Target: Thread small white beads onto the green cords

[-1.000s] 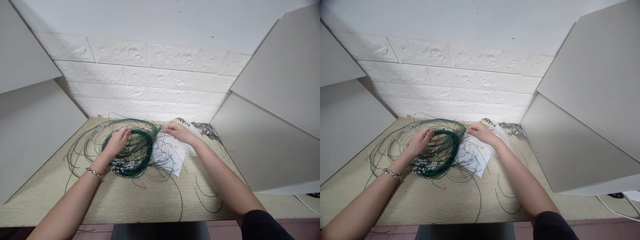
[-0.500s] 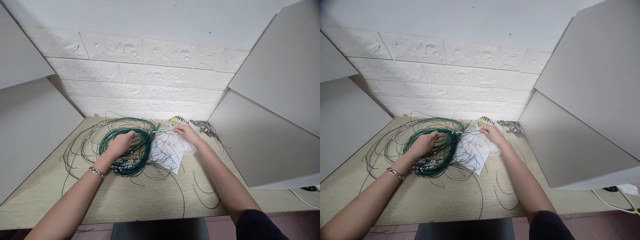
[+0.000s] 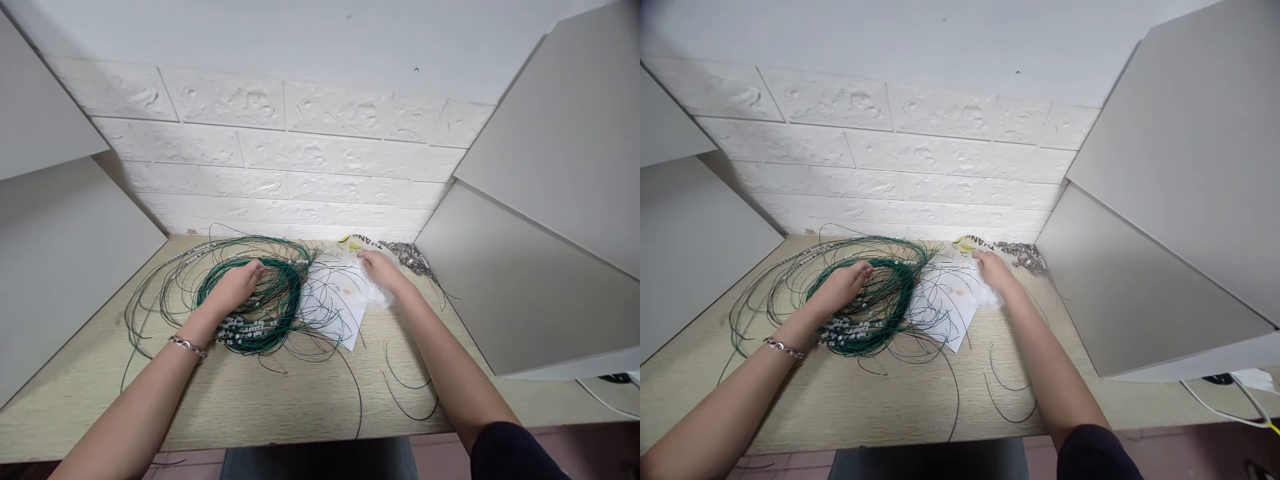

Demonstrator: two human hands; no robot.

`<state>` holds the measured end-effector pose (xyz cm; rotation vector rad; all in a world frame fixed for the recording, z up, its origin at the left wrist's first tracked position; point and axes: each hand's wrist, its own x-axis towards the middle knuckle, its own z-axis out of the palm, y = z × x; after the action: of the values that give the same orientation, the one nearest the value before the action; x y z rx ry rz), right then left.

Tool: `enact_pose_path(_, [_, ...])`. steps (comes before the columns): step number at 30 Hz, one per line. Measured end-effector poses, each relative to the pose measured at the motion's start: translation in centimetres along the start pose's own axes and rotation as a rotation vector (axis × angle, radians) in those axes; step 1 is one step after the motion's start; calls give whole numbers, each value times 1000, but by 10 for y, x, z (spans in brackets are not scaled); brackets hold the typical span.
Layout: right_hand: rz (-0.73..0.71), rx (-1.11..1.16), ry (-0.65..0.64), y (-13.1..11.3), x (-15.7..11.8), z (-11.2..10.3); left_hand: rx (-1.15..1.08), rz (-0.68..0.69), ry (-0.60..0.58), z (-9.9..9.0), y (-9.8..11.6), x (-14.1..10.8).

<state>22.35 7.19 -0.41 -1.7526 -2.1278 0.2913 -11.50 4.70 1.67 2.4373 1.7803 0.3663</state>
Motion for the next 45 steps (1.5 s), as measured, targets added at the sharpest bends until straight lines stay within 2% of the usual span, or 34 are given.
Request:
enact_pose_path(4, [23,-99,-23,-32,-14,-15,-45,26,-21,1,1,-1])
enact_pose_path(8, [38,-192,-48,-90,-31,-32,-74,27,-57,0,1,-3])
enact_pose_path(11, [-297,-253,120,-139,-27,-26,-100,20,-72,0,3,-5])
enact_pose_path(13, [-454,-284,128,-160,-17,-14,-101,19,-69,0,4,-6])
enact_pose_path(15, [-520,-333,71,-170,-5,-2,-84,20,-55,-1,5,-7])
enact_pose_path(18, [-546,-361,-4,-168,7,3,-67,34,-14,-3,2,-8])
enact_pose_path(22, [-501,-320,13,-151,7,-16,-56,40,31,-5,-3,-6])
enact_pose_path(26, [-419,-303,10,-125,-2,-28,42,28,10,-4,-1,-3])
enact_pose_path(33, [-360,-226,-35,-84,-14,-9,189,67,-73,-1,13,-4])
enact_pose_path(35, [-366,-108,-35,-78,-14,-5,207,75,-82,-1,17,-6])
enact_pose_path(37, [-336,116,-48,-73,-12,-2,200,80,-80,0,19,-6])
enact_pose_path(40, [-183,583,-133,-71,-10,2,149,83,-77,0,18,-6])
enact_pose_path(42, [-69,799,-199,-72,-10,4,92,83,-87,-1,16,-5])
enact_pose_path(45, [-14,802,-166,-74,-12,7,-2,119,-75,-2,16,-5])
